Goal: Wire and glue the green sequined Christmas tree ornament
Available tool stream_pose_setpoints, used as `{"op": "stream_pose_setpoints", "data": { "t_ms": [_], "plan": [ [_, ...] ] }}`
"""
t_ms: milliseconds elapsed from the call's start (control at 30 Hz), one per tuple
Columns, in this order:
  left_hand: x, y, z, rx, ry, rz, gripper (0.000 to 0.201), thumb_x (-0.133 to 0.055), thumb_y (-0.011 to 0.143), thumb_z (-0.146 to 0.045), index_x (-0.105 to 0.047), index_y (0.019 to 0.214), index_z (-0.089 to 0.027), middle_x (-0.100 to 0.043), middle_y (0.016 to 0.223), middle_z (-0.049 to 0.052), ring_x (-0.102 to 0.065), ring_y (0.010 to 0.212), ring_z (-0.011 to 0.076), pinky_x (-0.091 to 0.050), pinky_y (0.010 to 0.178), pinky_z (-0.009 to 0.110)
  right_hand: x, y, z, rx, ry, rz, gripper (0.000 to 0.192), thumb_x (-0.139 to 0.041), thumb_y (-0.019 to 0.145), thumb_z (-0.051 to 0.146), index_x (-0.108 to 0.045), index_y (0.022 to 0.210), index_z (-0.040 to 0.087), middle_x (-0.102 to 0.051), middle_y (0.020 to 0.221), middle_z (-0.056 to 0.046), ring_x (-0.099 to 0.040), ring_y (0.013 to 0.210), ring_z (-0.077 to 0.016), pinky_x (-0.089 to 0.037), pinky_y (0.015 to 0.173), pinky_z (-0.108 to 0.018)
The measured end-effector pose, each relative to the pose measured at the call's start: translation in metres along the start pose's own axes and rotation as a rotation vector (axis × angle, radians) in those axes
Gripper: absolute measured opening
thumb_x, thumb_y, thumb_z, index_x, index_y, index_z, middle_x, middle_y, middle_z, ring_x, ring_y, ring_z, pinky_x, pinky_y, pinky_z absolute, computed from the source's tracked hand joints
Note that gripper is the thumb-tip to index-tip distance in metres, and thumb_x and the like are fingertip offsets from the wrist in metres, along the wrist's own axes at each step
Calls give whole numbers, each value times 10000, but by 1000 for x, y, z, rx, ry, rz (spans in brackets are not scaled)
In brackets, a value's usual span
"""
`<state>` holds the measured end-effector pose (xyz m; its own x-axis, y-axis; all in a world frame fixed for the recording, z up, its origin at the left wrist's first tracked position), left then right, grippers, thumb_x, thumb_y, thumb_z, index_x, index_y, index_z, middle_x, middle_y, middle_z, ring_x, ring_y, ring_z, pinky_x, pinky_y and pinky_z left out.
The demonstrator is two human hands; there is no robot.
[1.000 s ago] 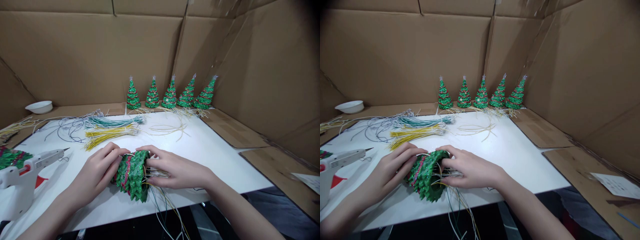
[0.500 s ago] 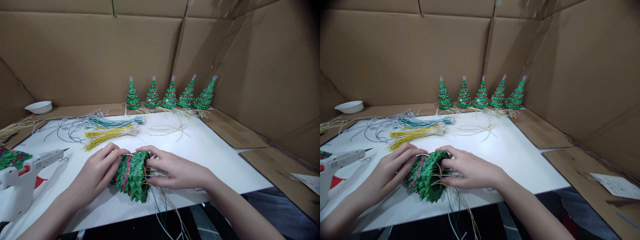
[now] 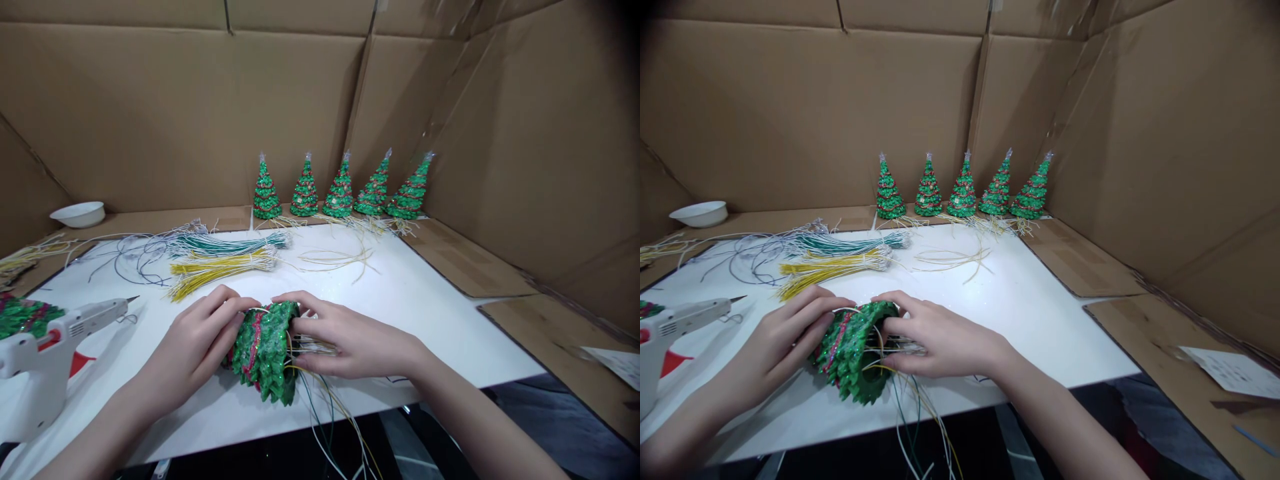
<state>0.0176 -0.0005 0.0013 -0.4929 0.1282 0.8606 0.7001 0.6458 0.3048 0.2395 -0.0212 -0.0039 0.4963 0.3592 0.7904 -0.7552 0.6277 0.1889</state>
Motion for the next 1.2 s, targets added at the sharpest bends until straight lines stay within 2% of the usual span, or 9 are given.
{"op": "stream_pose_setpoints", "data": {
  "t_ms": [400,1200],
  "plan": [
    [-1,1,-1,-2,-9,-6,284,-310,1030,-140,-476,1225,-262,-501,1073,22,-544,939,142,-428,804,252,0,-2,1,-31,-51,10,160,-590,939,288,-615,1067,193,-407,1463,-78,-523,1239,-220,-440,1044,-352],
    [-1,-1,0,0,-5,-9,282,-317,1028,-144,-486,1223,-255,-514,1074,30,-557,937,150,-438,802,263,-1,-1,-1,-9,-19,-3,201,-605,927,258,-616,1116,188,-414,1450,-87,-509,1258,-194,-429,1050,-315]
  ]
}}
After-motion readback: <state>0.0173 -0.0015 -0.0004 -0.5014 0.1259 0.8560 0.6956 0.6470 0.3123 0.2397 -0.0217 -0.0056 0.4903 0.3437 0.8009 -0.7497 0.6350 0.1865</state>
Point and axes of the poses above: each hand's wrist, its own y-axis towards the middle knuckle, its own x-axis out of the back of the hand, z = x × y, the point moved 3 cm from there along y, towards the middle knuckle
